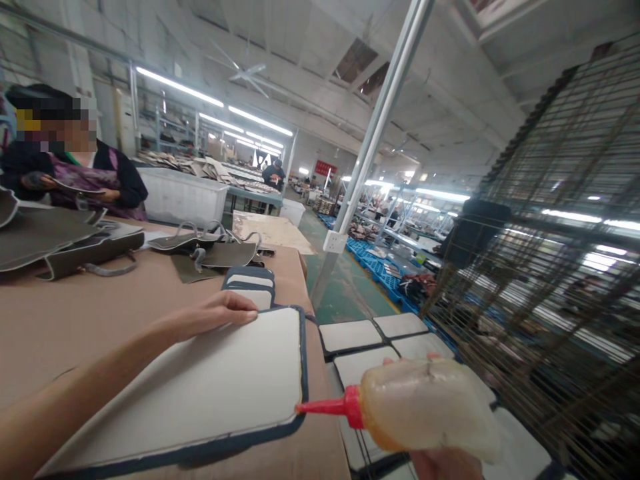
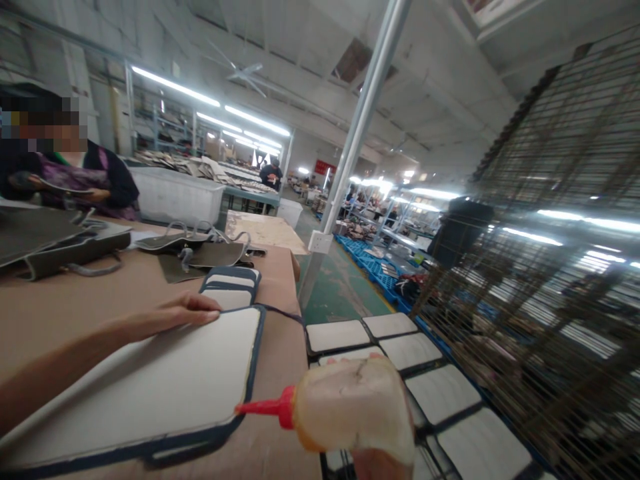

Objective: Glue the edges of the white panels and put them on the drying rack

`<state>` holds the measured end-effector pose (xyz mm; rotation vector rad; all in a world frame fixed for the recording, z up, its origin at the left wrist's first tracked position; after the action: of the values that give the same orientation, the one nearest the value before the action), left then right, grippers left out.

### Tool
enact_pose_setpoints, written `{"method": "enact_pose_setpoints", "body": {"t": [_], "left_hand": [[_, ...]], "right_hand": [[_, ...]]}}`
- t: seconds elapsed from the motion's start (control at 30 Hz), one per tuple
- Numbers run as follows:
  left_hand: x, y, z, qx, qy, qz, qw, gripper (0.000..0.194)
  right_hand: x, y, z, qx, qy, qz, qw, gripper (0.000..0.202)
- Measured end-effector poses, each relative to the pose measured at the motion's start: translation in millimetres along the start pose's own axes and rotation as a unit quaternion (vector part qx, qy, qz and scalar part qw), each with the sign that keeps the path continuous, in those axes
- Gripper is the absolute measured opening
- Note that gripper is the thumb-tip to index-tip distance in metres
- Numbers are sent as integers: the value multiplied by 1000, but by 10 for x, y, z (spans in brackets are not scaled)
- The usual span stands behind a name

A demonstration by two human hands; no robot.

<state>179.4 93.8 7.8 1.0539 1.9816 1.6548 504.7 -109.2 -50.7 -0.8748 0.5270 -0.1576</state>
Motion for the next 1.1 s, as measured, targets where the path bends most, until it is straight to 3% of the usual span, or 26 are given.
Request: {"method": "enact_pose_setpoints", "body": {"t": [0.13,0.23,0.37,0.5,0.83,1.1], "left_hand": [[29,-100,9,16,19,-63,998,33],[50,-209,36,22,39,-105,994,32],[73,-382,97,36,76,-156,984,36],[12,-454,126,33,75,-209,974,38],[-78,-572,93,40,93,-244,964,45],[-55,-684,65,62,82,-250,963,51]], "right_hand": [[-101,61,58,-6,17,13,1000,66],[-249,-75,72,4,16,24,1000,68],[-465,-271,41,-21,74,42,996,77],[-634,-385,58,-6,95,39,995,78],[-628,-297,254,69,26,15,997,65],[-745,-166,313,67,-10,35,997,65]]}}
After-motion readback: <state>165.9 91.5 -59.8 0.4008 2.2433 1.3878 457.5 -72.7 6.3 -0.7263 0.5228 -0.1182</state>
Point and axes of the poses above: each hand's wrist, its own z-axis towards the middle knuckle, its own x-axis out of the back of the hand, y = z × x, the point moved 6 cm from there along z, towards the middle knuckle, and after that the axes turned 7 degrees about x, right-handed, at the moved point
